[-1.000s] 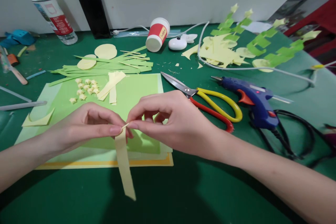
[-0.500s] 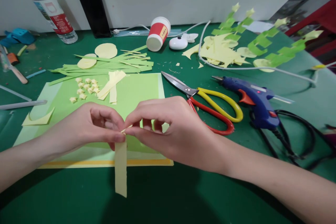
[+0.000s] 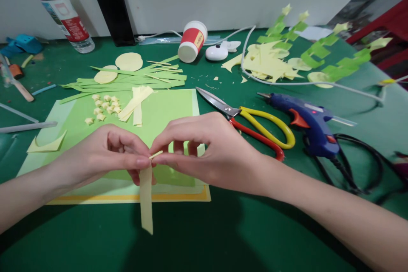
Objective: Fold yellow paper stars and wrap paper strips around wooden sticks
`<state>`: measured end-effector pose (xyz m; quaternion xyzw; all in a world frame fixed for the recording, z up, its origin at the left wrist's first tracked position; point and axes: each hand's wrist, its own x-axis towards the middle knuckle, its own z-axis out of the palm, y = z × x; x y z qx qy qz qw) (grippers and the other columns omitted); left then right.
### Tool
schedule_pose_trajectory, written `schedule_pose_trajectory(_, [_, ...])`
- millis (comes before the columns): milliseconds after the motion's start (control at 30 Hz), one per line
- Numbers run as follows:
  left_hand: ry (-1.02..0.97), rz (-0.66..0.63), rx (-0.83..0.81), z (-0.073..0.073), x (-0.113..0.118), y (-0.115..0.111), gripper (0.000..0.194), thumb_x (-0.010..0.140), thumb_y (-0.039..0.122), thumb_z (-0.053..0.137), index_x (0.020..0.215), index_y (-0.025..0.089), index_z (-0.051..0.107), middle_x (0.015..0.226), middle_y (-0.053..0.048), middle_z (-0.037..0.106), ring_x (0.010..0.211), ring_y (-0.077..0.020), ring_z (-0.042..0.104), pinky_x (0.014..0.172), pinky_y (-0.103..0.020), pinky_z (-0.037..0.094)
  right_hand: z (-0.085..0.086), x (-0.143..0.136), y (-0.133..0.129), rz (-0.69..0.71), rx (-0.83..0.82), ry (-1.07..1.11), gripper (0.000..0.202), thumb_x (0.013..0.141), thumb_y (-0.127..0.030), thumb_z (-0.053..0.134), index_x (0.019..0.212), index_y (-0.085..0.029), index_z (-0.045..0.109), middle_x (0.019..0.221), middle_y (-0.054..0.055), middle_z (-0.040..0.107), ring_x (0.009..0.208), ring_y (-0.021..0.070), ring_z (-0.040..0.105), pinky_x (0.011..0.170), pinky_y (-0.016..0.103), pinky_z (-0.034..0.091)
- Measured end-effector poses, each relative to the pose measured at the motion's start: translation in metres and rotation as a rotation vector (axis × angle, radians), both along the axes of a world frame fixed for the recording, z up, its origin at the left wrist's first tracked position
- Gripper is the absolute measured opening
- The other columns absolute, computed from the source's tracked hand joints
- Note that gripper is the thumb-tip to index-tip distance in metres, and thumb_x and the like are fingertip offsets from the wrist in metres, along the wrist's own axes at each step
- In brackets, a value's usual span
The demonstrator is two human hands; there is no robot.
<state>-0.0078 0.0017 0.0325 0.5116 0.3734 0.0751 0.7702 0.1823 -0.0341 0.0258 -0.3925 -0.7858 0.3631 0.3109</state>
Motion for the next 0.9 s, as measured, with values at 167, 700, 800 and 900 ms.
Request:
schedule_pose_trajectory(167, [0.089, 0.035, -0.007, 0.0006, 0.0014, -0.0018, 0.005, 0.063, 0.016, 0.072, 0.067, 0.016, 0.069, 0.059, 0.004, 0.067, 0.053, -0.0064, 0.062, 0.054, -0.012, 0.054, 0.0014, -0.0011, -0.001, -0.019, 0.018, -0.067, 0.016, 0.078, -0.024, 0.057, 0.066, -0.016, 0.064, 0.06, -0.001, 0.063, 0.049, 0.006, 0.05, 0.044, 0.016, 0.04])
schedule_pose_trajectory(700, [0.005, -0.036, -0.051, -0.0014, -0.0005, -0.0022, 0.012, 0.076, 0.024, 0.062, 0.074, 0.015, 0.069, 0.067, -0.001, 0.068, 0.056, -0.0097, 0.063, 0.052, -0.017, 0.053, 0.0013, 0.0016, 0.0011, -0.031, -0.089, -0.043, 0.01, 0.076, -0.025, 0.06, 0.071, -0.017, 0.064, 0.067, -0.001, 0.065, 0.054, 0.0067, 0.054, 0.046, 0.015, 0.041])
schedule_pose_trajectory(800, [0.079, -0.021, -0.038, 0.0012, 0.0011, -0.0031, 0.006, 0.071, 0.021, 0.067, 0.07, 0.015, 0.069, 0.063, 0.001, 0.067, 0.052, -0.0076, 0.062, 0.051, -0.014, 0.052, -0.0004, 0.0014, 0.0002, -0.009, -0.026, -0.092, 0.012, 0.077, -0.025, 0.06, 0.069, -0.016, 0.063, 0.063, -0.001, 0.063, 0.052, 0.006, 0.051, 0.046, 0.015, 0.039])
schedule_pose_trajectory(900, [0.124, -0.006, -0.046, 0.0036, 0.0032, -0.0023, 0.003, 0.068, 0.018, 0.069, 0.066, 0.015, 0.069, 0.059, 0.002, 0.066, 0.049, -0.0061, 0.06, 0.049, -0.012, 0.051, -0.0003, 0.001, -0.0014, 0.017, 0.051, -0.116, 0.017, 0.08, -0.024, 0.057, 0.066, -0.017, 0.063, 0.059, -0.002, 0.062, 0.048, 0.0057, 0.048, 0.046, 0.017, 0.038])
